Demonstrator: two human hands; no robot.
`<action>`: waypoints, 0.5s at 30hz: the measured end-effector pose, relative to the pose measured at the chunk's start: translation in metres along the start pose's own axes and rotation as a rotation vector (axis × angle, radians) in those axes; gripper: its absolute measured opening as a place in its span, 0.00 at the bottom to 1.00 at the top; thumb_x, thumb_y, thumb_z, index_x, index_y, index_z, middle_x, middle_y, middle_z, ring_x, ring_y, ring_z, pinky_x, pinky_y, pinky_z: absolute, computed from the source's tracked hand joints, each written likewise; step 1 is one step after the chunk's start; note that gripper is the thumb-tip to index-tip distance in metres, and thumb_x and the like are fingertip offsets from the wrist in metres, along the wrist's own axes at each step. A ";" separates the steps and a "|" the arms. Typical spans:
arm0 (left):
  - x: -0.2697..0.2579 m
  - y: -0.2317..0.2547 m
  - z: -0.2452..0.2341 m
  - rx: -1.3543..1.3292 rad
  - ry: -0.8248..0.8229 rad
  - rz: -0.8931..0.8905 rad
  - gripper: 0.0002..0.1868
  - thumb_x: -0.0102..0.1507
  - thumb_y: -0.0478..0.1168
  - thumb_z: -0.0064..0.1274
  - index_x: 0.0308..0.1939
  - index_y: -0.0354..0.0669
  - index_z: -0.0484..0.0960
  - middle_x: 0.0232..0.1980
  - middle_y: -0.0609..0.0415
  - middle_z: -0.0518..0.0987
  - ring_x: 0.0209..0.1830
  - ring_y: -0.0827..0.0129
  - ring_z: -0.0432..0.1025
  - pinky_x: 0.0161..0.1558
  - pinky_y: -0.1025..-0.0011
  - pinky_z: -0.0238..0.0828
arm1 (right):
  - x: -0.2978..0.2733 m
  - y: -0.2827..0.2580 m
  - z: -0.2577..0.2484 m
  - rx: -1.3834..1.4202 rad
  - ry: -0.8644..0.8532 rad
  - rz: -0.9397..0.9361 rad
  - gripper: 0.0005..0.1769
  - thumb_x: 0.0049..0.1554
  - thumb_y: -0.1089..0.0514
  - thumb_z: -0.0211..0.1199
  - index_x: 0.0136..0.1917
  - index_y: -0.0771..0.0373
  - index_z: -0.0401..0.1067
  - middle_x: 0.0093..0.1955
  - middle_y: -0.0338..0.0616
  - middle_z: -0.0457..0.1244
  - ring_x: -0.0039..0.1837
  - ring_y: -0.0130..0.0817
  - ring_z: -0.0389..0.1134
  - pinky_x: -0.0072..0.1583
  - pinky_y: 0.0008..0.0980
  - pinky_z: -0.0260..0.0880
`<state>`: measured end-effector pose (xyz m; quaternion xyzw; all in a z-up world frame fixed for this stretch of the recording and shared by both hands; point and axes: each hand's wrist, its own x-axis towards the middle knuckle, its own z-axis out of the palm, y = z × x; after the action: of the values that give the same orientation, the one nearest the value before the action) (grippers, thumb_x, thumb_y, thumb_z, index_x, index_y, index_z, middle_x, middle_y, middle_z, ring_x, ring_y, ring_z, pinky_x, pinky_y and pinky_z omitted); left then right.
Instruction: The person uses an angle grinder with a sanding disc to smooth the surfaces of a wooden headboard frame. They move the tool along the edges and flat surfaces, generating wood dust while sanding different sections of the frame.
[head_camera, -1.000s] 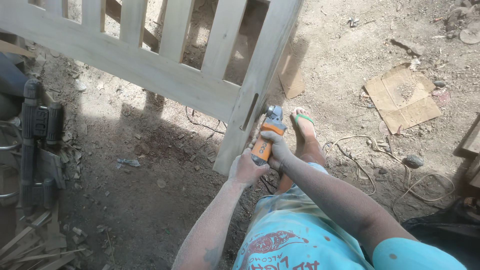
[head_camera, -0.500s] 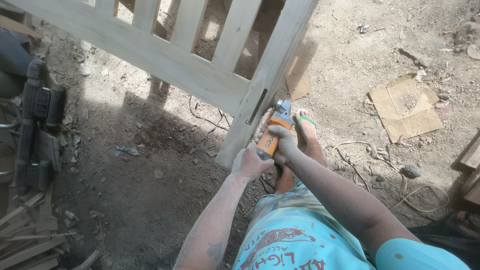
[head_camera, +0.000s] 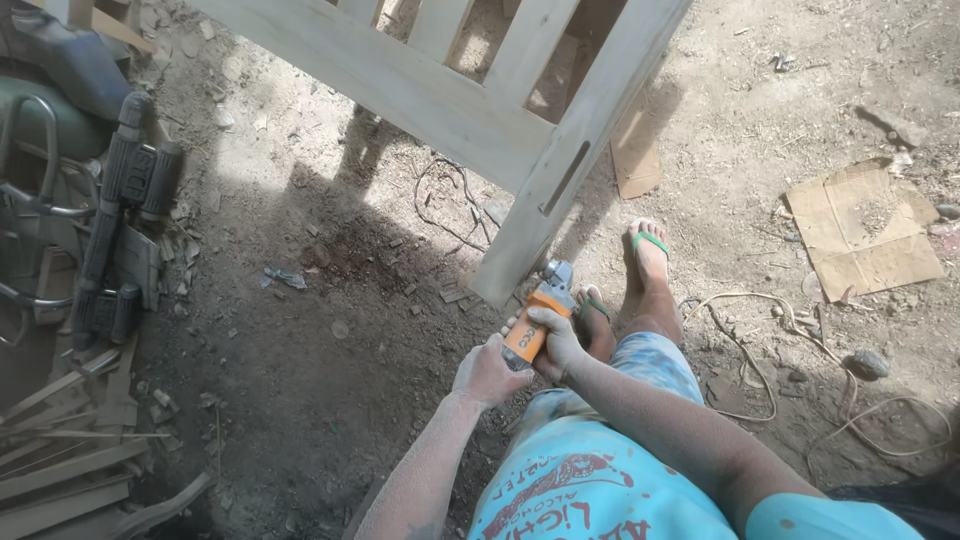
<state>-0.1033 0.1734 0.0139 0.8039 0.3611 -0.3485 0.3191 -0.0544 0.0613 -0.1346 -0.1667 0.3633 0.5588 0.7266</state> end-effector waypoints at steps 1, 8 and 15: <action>0.002 -0.004 0.000 0.004 0.013 0.006 0.35 0.50 0.55 0.66 0.52 0.36 0.75 0.44 0.36 0.83 0.47 0.45 0.79 0.48 0.54 0.77 | 0.004 0.003 -0.001 0.001 -0.006 0.014 0.19 0.51 0.56 0.64 0.53 0.65 0.67 0.47 0.52 0.66 0.52 0.49 0.71 0.62 0.52 0.71; -0.013 -0.030 0.010 0.008 -0.040 -0.051 0.32 0.50 0.53 0.66 0.49 0.36 0.76 0.43 0.40 0.84 0.45 0.50 0.80 0.47 0.57 0.78 | 0.001 0.031 -0.014 0.004 -0.079 0.048 0.19 0.52 0.56 0.65 0.53 0.66 0.66 0.48 0.52 0.66 0.54 0.49 0.71 0.63 0.52 0.71; -0.008 -0.028 0.010 0.001 -0.046 -0.041 0.30 0.50 0.52 0.65 0.47 0.36 0.76 0.42 0.42 0.84 0.43 0.54 0.81 0.46 0.60 0.79 | 0.010 0.038 -0.016 0.018 -0.007 0.087 0.19 0.51 0.56 0.65 0.54 0.64 0.66 0.49 0.52 0.66 0.55 0.47 0.71 0.64 0.51 0.71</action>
<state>-0.1327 0.1774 0.0071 0.7885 0.3697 -0.3735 0.3196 -0.0940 0.0699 -0.1468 -0.1422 0.3730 0.5869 0.7044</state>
